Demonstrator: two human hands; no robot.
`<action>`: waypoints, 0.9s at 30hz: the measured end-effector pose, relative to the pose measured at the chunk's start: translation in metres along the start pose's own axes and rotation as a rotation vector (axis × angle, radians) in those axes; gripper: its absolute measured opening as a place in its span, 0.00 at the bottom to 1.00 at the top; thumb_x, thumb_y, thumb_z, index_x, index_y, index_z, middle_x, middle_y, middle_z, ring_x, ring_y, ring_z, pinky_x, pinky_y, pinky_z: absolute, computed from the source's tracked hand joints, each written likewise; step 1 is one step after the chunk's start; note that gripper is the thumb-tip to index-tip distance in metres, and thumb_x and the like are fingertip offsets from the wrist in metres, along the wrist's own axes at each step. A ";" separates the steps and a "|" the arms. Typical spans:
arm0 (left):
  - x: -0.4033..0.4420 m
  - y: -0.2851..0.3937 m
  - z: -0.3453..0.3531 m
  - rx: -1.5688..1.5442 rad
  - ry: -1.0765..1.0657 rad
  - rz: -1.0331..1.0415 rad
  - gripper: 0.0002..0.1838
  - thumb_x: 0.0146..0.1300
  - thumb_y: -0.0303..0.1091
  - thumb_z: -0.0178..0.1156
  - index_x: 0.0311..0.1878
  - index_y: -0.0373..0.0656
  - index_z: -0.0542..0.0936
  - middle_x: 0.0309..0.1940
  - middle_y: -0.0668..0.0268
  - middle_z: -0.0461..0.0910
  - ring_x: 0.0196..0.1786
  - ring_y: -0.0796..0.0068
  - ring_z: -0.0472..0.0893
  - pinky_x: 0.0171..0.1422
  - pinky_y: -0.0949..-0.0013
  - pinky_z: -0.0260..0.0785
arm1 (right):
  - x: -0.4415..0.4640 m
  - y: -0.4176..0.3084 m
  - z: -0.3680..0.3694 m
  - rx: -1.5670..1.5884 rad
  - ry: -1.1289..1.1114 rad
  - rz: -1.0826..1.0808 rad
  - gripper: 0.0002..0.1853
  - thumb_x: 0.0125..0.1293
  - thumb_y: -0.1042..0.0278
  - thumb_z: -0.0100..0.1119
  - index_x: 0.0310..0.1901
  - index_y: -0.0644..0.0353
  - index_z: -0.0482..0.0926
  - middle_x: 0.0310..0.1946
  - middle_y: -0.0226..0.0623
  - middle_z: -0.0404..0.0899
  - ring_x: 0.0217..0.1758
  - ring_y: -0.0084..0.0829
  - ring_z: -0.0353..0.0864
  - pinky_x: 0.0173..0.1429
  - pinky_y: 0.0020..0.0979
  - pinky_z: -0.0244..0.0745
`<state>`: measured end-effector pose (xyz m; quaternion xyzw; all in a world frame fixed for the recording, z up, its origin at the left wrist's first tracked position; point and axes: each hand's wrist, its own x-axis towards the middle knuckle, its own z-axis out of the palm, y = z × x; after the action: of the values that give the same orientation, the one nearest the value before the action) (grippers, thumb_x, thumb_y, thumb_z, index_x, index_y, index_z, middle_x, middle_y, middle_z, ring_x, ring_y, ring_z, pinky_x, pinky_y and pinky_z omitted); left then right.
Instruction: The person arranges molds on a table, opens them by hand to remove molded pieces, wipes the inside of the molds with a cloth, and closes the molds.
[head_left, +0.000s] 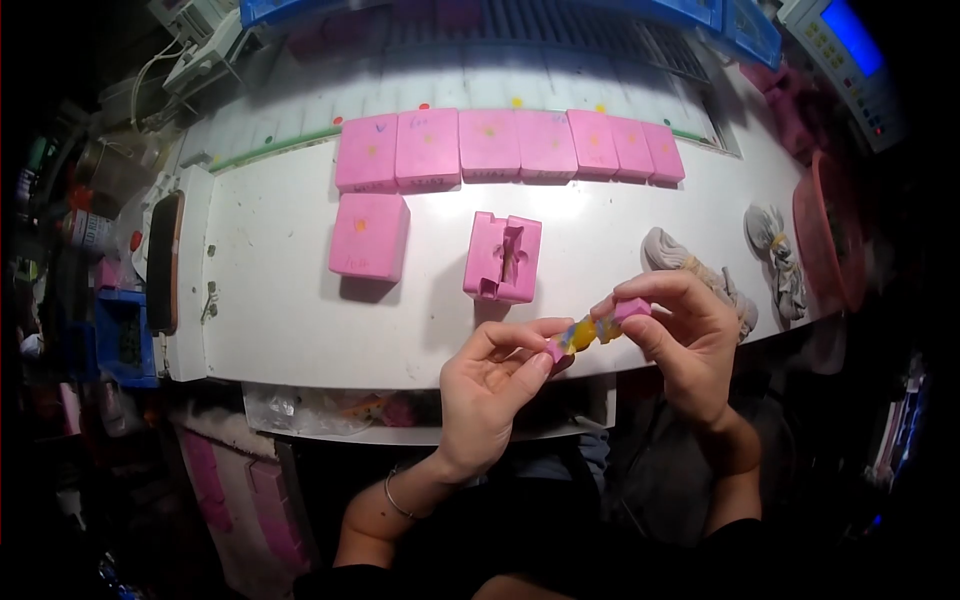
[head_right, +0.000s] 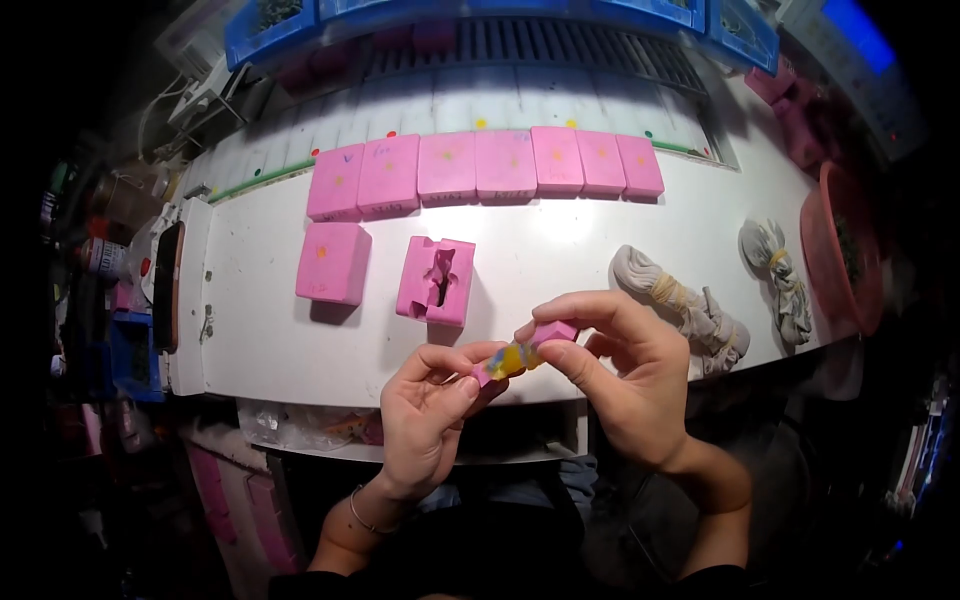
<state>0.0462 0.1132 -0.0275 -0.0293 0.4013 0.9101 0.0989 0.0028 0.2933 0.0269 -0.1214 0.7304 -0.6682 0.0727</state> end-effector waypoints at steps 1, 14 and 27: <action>0.000 0.000 0.000 -0.009 0.010 0.005 0.08 0.64 0.17 0.53 0.46 0.31 0.70 0.55 0.47 0.73 0.53 0.70 0.77 0.61 0.68 0.71 | -0.001 -0.002 0.003 0.054 0.018 0.050 0.12 0.62 0.78 0.61 0.47 0.68 0.76 0.40 0.39 0.81 0.39 0.23 0.81 0.39 0.21 0.75; 0.000 -0.008 0.013 0.003 -0.039 0.039 0.05 0.64 0.18 0.56 0.42 0.33 0.72 0.57 0.50 0.70 0.51 0.73 0.78 0.59 0.71 0.72 | -0.001 0.008 0.015 0.061 0.128 -0.004 0.16 0.61 0.83 0.59 0.51 0.68 0.73 0.44 0.37 0.72 0.37 0.20 0.78 0.27 0.15 0.74; 0.004 -0.011 0.016 0.002 -0.023 -0.031 0.06 0.64 0.18 0.57 0.42 0.31 0.71 0.57 0.48 0.70 0.51 0.68 0.79 0.57 0.70 0.74 | 0.003 0.008 0.017 -0.055 0.137 -0.162 0.13 0.60 0.85 0.58 0.47 0.67 0.79 0.43 0.38 0.72 0.36 0.18 0.76 0.32 0.16 0.77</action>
<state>0.0452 0.1327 -0.0251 -0.0249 0.4006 0.9083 0.1179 0.0042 0.2765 0.0175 -0.1360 0.7396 -0.6583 -0.0348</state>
